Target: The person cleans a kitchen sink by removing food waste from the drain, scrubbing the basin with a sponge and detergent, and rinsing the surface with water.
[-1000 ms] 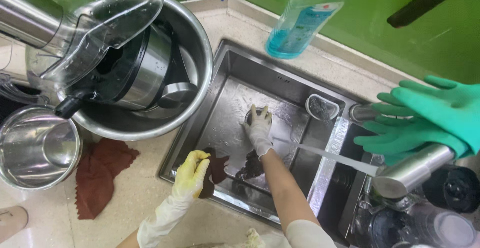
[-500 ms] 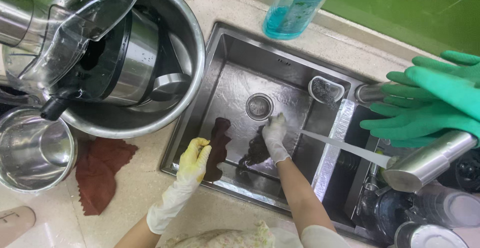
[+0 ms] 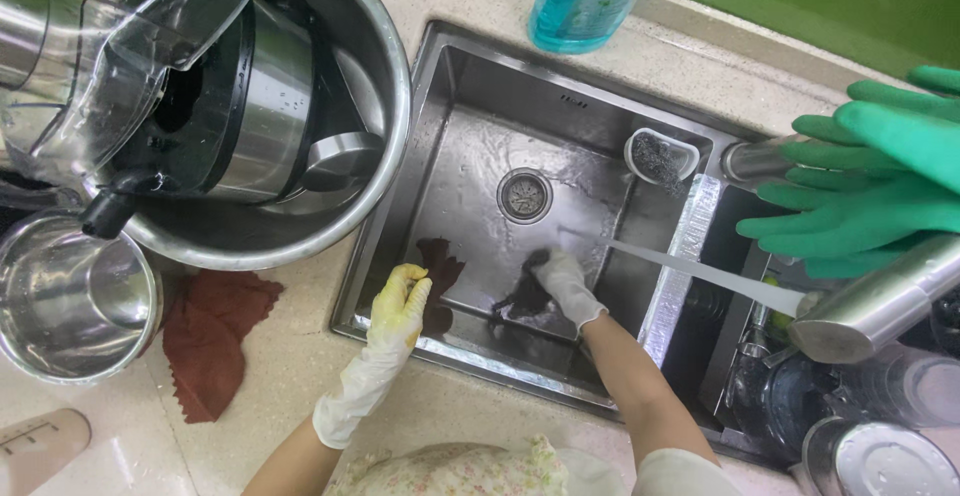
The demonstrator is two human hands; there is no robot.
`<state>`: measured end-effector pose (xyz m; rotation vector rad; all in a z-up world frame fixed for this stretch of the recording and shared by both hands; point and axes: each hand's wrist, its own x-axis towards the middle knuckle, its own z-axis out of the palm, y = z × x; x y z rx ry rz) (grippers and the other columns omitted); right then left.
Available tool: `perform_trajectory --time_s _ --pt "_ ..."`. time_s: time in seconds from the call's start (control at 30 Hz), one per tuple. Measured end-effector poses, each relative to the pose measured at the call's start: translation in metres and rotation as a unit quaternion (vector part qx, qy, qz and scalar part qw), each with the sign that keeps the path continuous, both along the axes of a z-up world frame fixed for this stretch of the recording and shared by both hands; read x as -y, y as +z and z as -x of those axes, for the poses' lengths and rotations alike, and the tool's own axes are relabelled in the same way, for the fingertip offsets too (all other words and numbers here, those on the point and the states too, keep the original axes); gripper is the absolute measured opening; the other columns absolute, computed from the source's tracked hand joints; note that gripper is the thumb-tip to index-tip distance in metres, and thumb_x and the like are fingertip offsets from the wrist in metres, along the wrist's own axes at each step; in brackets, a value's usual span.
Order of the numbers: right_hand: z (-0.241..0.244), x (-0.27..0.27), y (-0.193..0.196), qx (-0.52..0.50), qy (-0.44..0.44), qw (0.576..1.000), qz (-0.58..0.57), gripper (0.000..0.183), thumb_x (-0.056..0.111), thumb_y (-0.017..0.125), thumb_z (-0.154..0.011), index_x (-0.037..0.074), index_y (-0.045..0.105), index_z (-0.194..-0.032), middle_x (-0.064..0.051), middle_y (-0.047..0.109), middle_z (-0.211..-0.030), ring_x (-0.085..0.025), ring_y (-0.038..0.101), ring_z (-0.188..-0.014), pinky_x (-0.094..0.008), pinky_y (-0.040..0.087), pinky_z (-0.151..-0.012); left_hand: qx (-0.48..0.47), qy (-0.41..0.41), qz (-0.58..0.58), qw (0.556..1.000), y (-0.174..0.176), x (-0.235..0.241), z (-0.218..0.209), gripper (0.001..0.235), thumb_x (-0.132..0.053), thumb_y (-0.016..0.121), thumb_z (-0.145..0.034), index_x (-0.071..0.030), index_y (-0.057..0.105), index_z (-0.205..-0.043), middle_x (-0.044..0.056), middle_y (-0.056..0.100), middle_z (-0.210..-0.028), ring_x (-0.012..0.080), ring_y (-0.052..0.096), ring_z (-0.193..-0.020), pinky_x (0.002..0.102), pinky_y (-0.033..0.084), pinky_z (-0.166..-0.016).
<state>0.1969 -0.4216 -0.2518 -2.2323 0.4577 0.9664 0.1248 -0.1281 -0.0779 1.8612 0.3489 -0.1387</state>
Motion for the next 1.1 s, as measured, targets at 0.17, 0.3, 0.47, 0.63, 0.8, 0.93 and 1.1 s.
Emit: perform_trajectory --time_s 0.17,0.3,0.47,0.63,0.8,0.93,1.1 --pt "-0.042 0.047 0.008 0.038 -0.183 0.979 -0.084 0.069 0.04 0.08 -0.087 0.002 0.056 -0.14 -0.021 0.057 -0.144 -0.034 0.053 -0.134 -0.042 0.041 -0.112 -0.024 -0.028 -0.021 0.999 0.007 0.014 -0.007 0.025 -0.023 0.065 -0.098 -0.005 0.064 -0.116 0.01 0.071 -0.091 0.0192 0.066 -0.08 0.032 0.053 -0.074" --pt "-0.041 0.058 0.051 0.009 -0.459 0.859 -0.226 0.091 0.033 0.088 -0.084 0.008 0.031 -0.15 -0.018 0.048 -0.15 -0.032 0.044 -0.138 -0.045 0.034 -0.113 -0.098 -0.164 0.011 0.981 0.02 0.062 -0.024 0.026 -0.026 0.065 -0.095 -0.007 0.066 -0.113 0.013 0.075 -0.09 0.0238 0.071 -0.082 0.035 0.055 -0.076" --pt "-0.027 0.058 0.149 0.078 -0.364 0.906 -0.204 0.064 0.037 0.084 -0.089 -0.004 0.062 -0.133 -0.024 0.067 -0.122 -0.031 0.061 -0.107 -0.041 0.045 -0.092 -0.171 -0.524 -0.144 0.822 -0.021 0.108 -0.059 0.056 -0.036 0.073 -0.089 -0.007 0.057 -0.134 0.018 0.06 -0.135 0.0356 0.057 -0.125 0.042 0.046 -0.104" --pt "-0.025 0.057 0.187 0.154 -0.353 0.896 -0.22 0.038 0.024 0.079 -0.086 0.007 0.07 -0.119 -0.001 0.074 -0.102 -0.009 0.067 -0.088 -0.026 0.049 -0.076 -0.058 -0.515 -0.304 0.799 -0.13 0.151 -0.125 0.087 -0.036 0.073 -0.088 -0.001 0.03 -0.155 0.024 0.038 -0.155 0.038 0.04 -0.141 0.044 0.035 -0.116" --pt "-0.017 0.072 0.151 0.211 -0.377 0.87 -0.237 0.031 0.002 0.081 -0.083 0.002 0.073 -0.113 -0.002 0.07 -0.091 -0.011 0.061 -0.079 -0.024 0.05 -0.073 -0.019 -0.484 -0.359 0.798 -0.21 0.172 -0.149 0.092 -0.032 0.071 -0.087 -0.009 0.021 -0.162 0.014 0.029 -0.167 0.0328 0.024 -0.154 0.059 0.019 -0.122" --pt "-0.027 0.085 0.133 0.204 -0.362 0.88 -0.231 0.028 0.005 0.076 -0.087 0.003 0.071 -0.114 -0.002 0.07 -0.094 -0.011 0.061 -0.08 -0.025 0.049 -0.069 -0.097 -0.535 -0.404 0.736 -0.234 0.162 -0.162 0.091 -0.047 0.064 -0.092 -0.016 0.016 -0.164 0.014 0.024 -0.165 0.0299 0.016 -0.154 0.061 0.009 -0.124" --pt "-0.019 0.081 0.149 0.199 -0.447 0.789 -0.371 0.033 0.011 0.066 -0.092 0.004 0.067 -0.123 -0.008 0.071 -0.106 -0.018 0.067 -0.095 -0.028 0.052 -0.082 -0.149 -0.491 -0.366 0.776 -0.243 0.188 -0.173 0.065 -0.05 0.052 -0.101 -0.013 0.041 -0.153 0.01 0.035 -0.16 0.0258 0.028 -0.15 0.061 0.019 -0.122"
